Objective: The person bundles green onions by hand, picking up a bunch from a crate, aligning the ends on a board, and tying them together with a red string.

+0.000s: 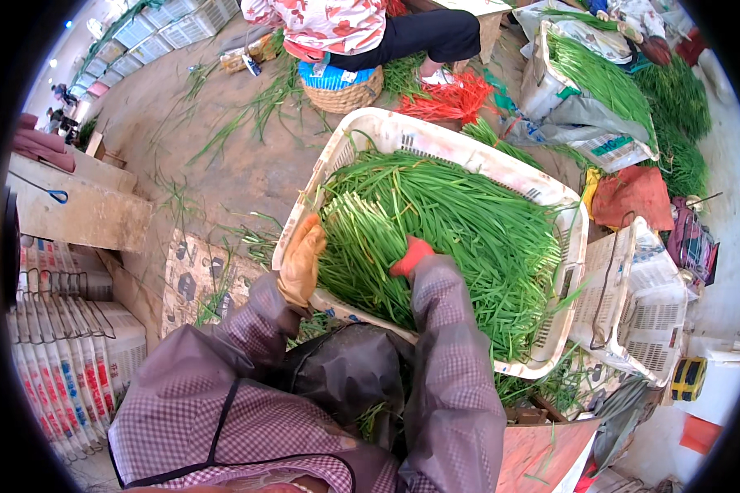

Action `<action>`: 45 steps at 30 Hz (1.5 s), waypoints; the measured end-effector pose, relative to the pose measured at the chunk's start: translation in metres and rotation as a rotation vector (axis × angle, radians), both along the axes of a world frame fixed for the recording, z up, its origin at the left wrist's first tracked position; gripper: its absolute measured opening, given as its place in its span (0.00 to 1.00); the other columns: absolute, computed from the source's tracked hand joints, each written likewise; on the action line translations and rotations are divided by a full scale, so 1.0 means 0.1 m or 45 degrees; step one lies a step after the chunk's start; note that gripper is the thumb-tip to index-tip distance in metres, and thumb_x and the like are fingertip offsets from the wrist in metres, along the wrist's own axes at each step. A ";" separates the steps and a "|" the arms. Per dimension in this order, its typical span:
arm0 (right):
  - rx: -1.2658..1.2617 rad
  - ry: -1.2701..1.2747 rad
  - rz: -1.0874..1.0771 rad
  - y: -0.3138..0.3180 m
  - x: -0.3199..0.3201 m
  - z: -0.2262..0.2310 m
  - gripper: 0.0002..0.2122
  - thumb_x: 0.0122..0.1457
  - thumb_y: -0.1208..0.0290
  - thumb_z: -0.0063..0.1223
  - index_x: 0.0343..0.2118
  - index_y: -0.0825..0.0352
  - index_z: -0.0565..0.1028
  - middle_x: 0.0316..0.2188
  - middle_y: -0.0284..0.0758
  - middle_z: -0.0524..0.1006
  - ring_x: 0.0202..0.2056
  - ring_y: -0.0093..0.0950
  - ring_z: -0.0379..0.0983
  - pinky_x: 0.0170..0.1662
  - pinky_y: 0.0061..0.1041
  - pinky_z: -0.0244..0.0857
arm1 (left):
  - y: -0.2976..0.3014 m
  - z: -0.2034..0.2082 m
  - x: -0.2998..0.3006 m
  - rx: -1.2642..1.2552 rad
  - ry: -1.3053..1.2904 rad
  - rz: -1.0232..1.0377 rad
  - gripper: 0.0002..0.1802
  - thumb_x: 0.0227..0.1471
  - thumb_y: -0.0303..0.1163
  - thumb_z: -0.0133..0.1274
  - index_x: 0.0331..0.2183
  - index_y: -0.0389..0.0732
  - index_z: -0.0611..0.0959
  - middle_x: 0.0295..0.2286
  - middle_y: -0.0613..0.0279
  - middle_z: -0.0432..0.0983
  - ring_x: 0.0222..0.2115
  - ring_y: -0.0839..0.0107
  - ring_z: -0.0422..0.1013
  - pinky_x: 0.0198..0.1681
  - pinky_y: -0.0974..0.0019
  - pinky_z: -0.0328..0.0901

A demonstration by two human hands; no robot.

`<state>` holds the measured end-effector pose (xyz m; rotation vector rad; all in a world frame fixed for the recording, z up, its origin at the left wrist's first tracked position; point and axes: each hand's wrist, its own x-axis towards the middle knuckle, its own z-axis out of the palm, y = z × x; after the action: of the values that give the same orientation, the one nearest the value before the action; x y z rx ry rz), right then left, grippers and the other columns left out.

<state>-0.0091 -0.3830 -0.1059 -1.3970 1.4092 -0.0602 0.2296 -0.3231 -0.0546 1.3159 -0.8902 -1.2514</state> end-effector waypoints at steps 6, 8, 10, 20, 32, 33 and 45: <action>-0.172 0.205 0.168 0.21 0.14 0.07 0.43 0.34 0.61 0.68 0.57 0.67 0.60 0.42 0.44 0.76 0.44 0.38 0.73 0.50 0.27 0.64 | -0.45 -0.94 -0.02 0.247 1.074 0.142 0.30 0.59 0.52 0.38 0.51 0.37 0.71 0.48 0.56 0.70 0.47 0.61 0.68 0.53 0.56 0.62; -0.118 0.322 0.449 0.20 0.26 0.44 0.50 0.36 0.49 0.66 0.61 0.69 0.52 0.51 0.46 0.68 0.52 0.40 0.66 0.56 0.30 0.59 | -0.47 -0.94 -0.02 0.364 1.132 0.371 0.29 0.58 0.54 0.38 0.47 0.40 0.75 0.42 0.59 0.75 0.41 0.62 0.72 0.47 0.54 0.67; -0.185 0.500 0.571 0.19 0.31 0.66 0.53 0.35 0.45 0.65 0.61 0.70 0.50 0.57 0.46 0.62 0.56 0.40 0.61 0.59 0.31 0.54 | -0.46 -0.76 -0.09 0.373 1.272 0.288 0.29 0.58 0.54 0.38 0.47 0.41 0.75 0.42 0.58 0.75 0.42 0.62 0.72 0.47 0.55 0.67; -0.283 0.167 0.333 0.01 0.96 0.58 0.67 0.28 0.53 0.71 0.62 0.65 0.27 0.62 0.49 0.48 0.59 0.44 0.55 0.61 0.31 0.51 | -0.34 -0.48 -0.12 0.039 0.163 0.034 0.22 0.60 0.32 0.36 0.54 0.35 0.65 0.45 0.54 0.72 0.44 0.65 0.70 0.48 0.63 0.65; -0.180 -0.622 -0.409 -0.26 0.49 -0.41 0.37 0.47 0.67 0.60 0.60 0.61 0.53 0.48 0.37 0.72 0.50 0.29 0.67 0.55 0.27 0.58 | 0.01 0.48 -0.61 -0.257 0.083 -0.458 0.32 0.59 0.37 0.44 0.58 0.29 0.55 0.56 0.53 0.58 0.58 0.70 0.52 0.61 0.70 0.46; -0.152 -0.631 -0.427 -0.24 0.50 -0.27 0.38 0.42 0.70 0.64 0.58 0.63 0.58 0.48 0.36 0.72 0.50 0.29 0.67 0.55 0.26 0.59 | 0.10 0.32 -0.59 -0.329 -0.037 -0.339 0.30 0.59 0.37 0.44 0.57 0.30 0.59 0.53 0.54 0.62 0.56 0.68 0.56 0.60 0.70 0.48; -0.318 -0.251 -0.180 -0.18 0.50 0.27 0.46 0.28 0.73 0.70 0.58 0.67 0.60 0.47 0.37 0.73 0.48 0.29 0.69 0.54 0.26 0.61 | -0.15 -0.57 0.02 0.229 0.648 0.366 0.35 0.58 0.47 0.41 0.58 0.33 0.55 0.58 0.42 0.49 0.59 0.49 0.48 0.61 0.54 0.43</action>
<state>0.0406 -0.4013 -0.0792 -1.4475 1.3659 -0.4677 0.2311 -0.3383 -0.1120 1.1344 -0.2255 -1.3676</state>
